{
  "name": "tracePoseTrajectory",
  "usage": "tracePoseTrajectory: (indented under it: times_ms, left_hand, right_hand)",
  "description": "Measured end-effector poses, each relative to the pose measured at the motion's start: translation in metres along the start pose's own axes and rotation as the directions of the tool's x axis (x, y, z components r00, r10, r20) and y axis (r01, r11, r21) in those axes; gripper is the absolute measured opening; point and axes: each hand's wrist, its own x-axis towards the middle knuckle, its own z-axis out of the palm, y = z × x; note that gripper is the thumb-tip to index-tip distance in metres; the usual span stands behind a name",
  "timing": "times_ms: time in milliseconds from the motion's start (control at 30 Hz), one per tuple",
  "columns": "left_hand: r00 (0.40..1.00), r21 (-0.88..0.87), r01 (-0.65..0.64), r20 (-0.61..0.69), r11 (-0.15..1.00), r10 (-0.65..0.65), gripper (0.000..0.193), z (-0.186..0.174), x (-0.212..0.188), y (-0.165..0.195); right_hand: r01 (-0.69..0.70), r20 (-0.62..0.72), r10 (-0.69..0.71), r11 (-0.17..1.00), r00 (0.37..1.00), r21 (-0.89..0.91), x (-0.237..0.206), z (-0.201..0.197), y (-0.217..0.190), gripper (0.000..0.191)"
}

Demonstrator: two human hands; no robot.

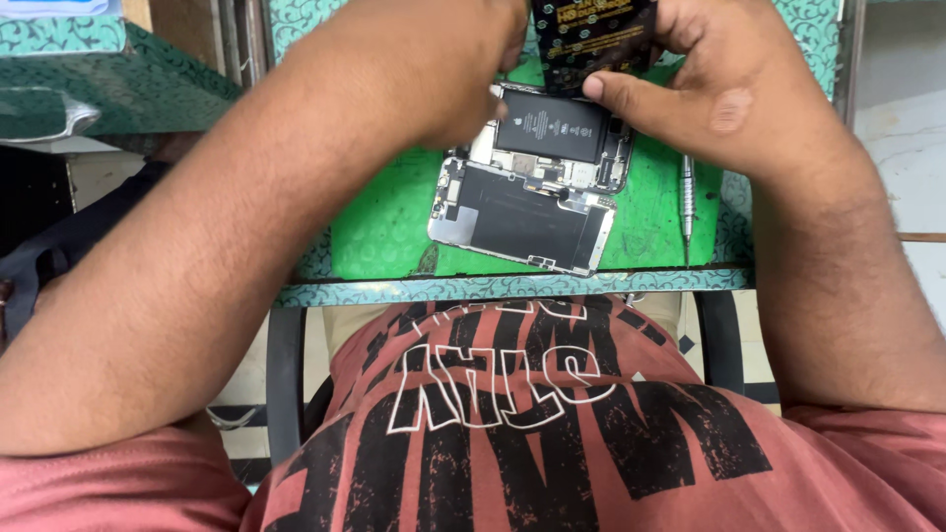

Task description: The person repairs a smartphone at a workbench. They pry open the phone's screen with a pry tool, unscrew internal components with a screwdriver, apply liquid from a small bottle onto the exposed battery area, and press a black adhesive film sheet onto the battery inside the phone body.

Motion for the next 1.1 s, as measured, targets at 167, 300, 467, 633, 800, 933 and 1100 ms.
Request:
tracePoseTrajectory:
  times_ms: [167, 300, 467, 633, 800, 933, 1100]
  left_hand:
    - [0.989, 0.046, -0.048, -0.139, 0.998, 0.054, 0.012, 0.005, -0.002, -0.013]
    - [0.987, 0.122, -0.056, -0.144, 0.991, 0.073, 0.005, 0.006, -0.001, -0.016]
    - [0.999, 0.116, 0.030, -0.015, 0.993, -0.028, 0.011, 0.004, 0.001, -0.012]
    - [1.000, 0.077, 0.002, -0.022, 0.997, 0.000, 0.018, -0.001, -0.002, -0.012]
    - [0.999, 0.012, -0.023, -0.038, 1.000, 0.023, 0.019, 0.004, -0.002, -0.016]
    - [0.984, -0.017, -0.110, -0.143, 0.994, 0.107, 0.024, 0.007, -0.004, -0.018]
    - [0.942, 0.012, -0.135, -0.307, 0.991, 0.133, 0.036, -0.003, -0.007, -0.008]
  right_hand:
    - [0.078, -0.008, -0.080, 0.990, 0.997, -0.118, -0.006, -0.003, 0.004, 0.016]
    - [0.121, -0.006, -0.122, 0.988, 0.992, -0.093, -0.008, -0.002, 0.006, 0.017]
    - [0.000, -0.002, 0.000, 0.999, 1.000, -0.042, -0.011, -0.003, 0.006, 0.021]
    - [0.144, -0.001, -0.144, 0.988, 0.990, -0.047, -0.012, -0.004, 0.004, 0.021]
    - [0.114, 0.005, -0.114, 0.993, 0.993, -0.006, -0.014, -0.005, 0.003, 0.020]
    - [-0.050, -0.010, 0.049, 0.989, 0.999, -0.138, -0.018, -0.008, 0.001, 0.026]
    - [-0.157, -0.060, 0.147, 0.958, 0.987, -0.240, -0.013, 0.008, 0.003, 0.022]
